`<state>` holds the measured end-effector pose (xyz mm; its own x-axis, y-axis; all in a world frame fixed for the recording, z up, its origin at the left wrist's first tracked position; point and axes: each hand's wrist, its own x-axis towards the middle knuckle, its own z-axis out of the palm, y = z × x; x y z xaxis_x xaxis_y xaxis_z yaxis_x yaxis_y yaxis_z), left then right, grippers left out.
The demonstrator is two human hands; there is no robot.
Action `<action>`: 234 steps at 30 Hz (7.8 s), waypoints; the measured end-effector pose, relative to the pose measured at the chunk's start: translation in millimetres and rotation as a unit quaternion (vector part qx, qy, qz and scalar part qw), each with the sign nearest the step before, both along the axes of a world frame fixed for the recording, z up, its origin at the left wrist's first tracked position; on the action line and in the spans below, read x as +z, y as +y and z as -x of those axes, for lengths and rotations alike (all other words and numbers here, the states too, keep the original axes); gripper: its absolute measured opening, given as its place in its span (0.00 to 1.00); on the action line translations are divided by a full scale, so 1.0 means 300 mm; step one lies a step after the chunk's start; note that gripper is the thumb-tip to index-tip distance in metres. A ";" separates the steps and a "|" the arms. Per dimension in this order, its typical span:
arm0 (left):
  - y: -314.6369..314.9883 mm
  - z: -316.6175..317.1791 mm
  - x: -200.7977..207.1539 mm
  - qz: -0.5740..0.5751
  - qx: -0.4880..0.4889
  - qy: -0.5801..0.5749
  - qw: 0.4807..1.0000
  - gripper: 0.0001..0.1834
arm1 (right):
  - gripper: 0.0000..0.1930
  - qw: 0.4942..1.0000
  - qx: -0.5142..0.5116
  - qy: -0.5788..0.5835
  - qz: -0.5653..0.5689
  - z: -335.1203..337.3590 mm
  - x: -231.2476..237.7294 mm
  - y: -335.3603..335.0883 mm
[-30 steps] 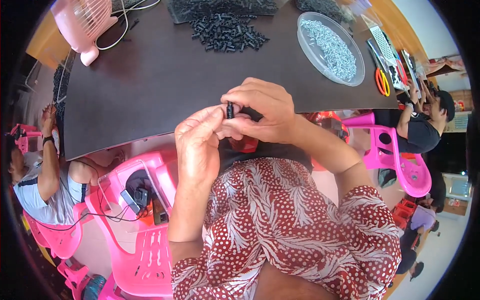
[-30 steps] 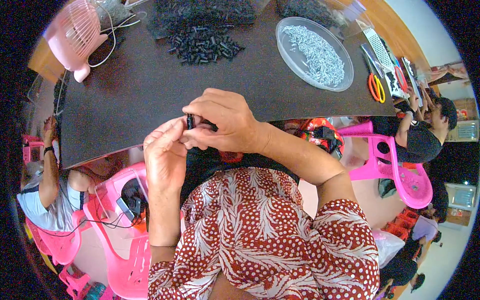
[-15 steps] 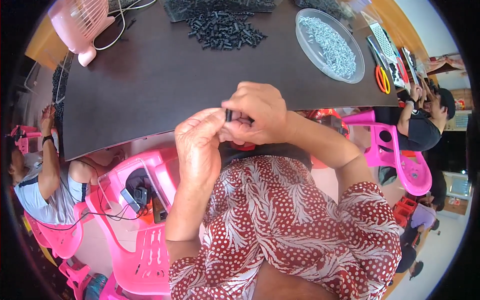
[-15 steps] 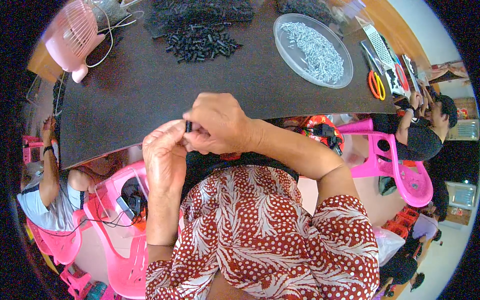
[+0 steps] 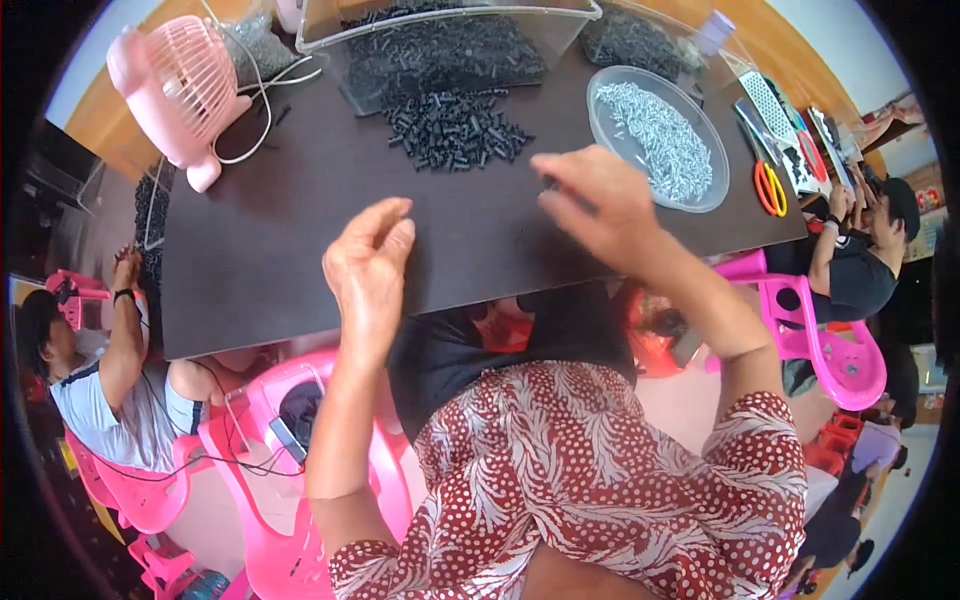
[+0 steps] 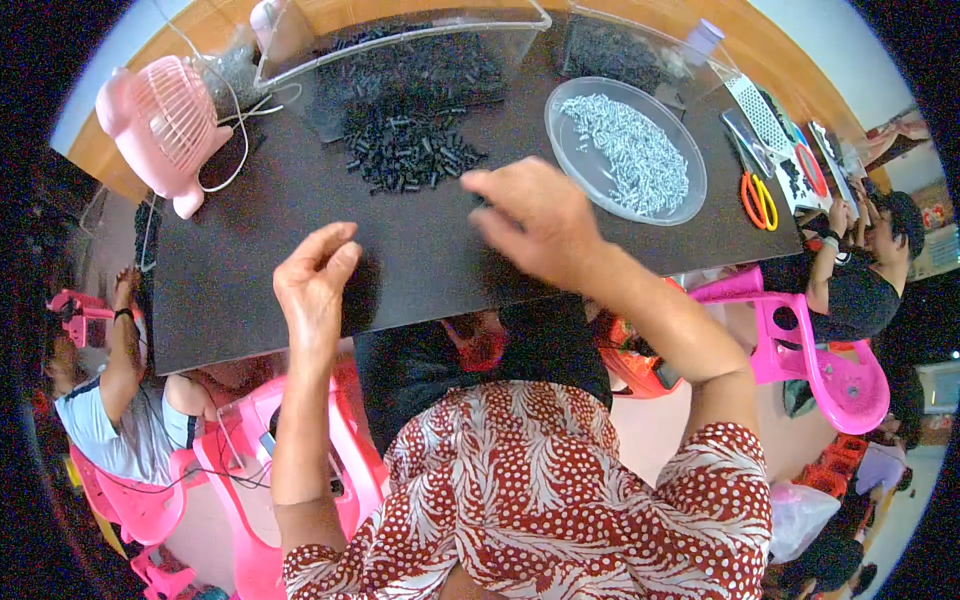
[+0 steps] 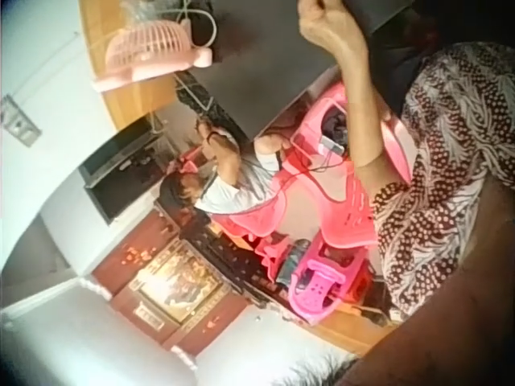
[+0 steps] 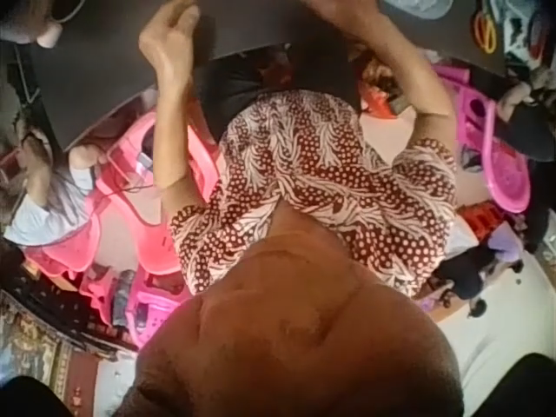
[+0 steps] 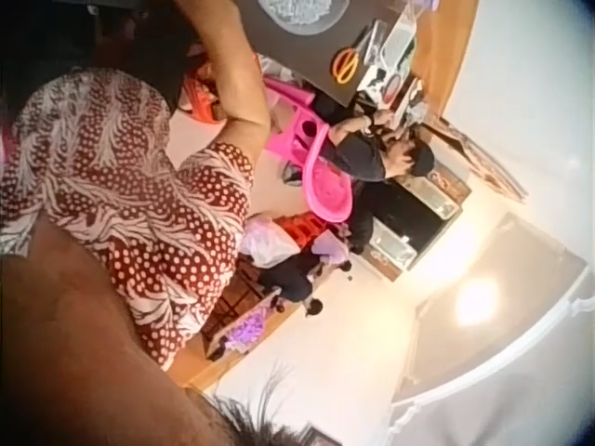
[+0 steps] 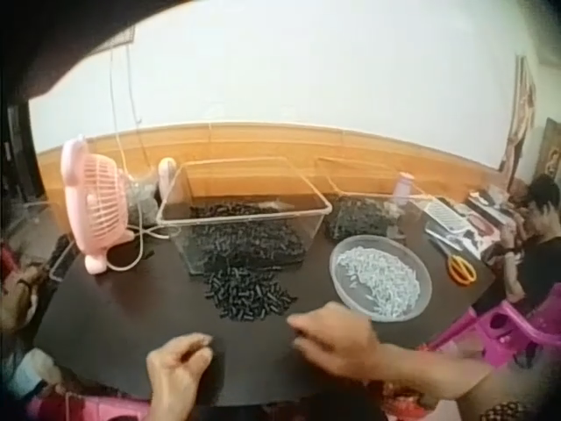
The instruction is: The person repeatedly picks up small metal pins from a dish and inserts them into black plastic parts by hand.
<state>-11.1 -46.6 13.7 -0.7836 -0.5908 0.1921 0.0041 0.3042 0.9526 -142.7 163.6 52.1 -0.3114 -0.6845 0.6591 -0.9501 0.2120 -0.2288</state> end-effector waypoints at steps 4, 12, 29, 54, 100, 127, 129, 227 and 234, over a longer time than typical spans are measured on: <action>-0.090 0.107 -0.014 0.156 0.023 -0.022 0.987 0.13 | 0.13 0.994 -0.096 -0.030 0.038 0.154 0.041 0.080; -0.209 0.242 -0.037 0.303 0.039 -0.026 0.952 0.15 | 0.15 0.963 -0.247 -0.076 0.071 0.480 0.232 0.177; -0.141 0.261 -0.005 0.516 -0.053 0.044 0.854 0.12 | 0.11 0.903 -0.378 0.202 -0.034 1.006 0.290 0.259; 0.009 0.031 0.068 -0.296 -0.134 0.096 0.941 0.13 | 0.09 0.990 0.064 -0.125 0.028 0.024 0.056 -0.074; 0.225 -0.079 -0.027 -0.381 -0.061 0.154 0.910 0.13 | 0.11 0.991 0.013 0.009 0.130 -0.250 -0.123 -0.091; 0.193 -0.077 -0.042 -0.400 -0.129 0.146 0.896 0.08 | 0.08 0.942 -0.271 0.038 -0.193 0.380 -0.108 0.203; 0.190 -0.082 -0.025 -0.401 -0.125 0.141 0.896 0.08 | 0.08 0.960 -0.248 -0.054 -0.122 0.281 -0.016 0.177; 0.174 -0.102 -0.025 -0.331 -0.006 0.170 0.928 0.08 | 0.05 0.932 0.097 -0.336 0.097 -0.184 -0.045 -0.219; 0.186 -0.100 -0.026 -0.274 0.016 0.174 0.946 0.08 | 0.05 0.943 0.087 -0.309 0.085 -0.187 -0.034 -0.218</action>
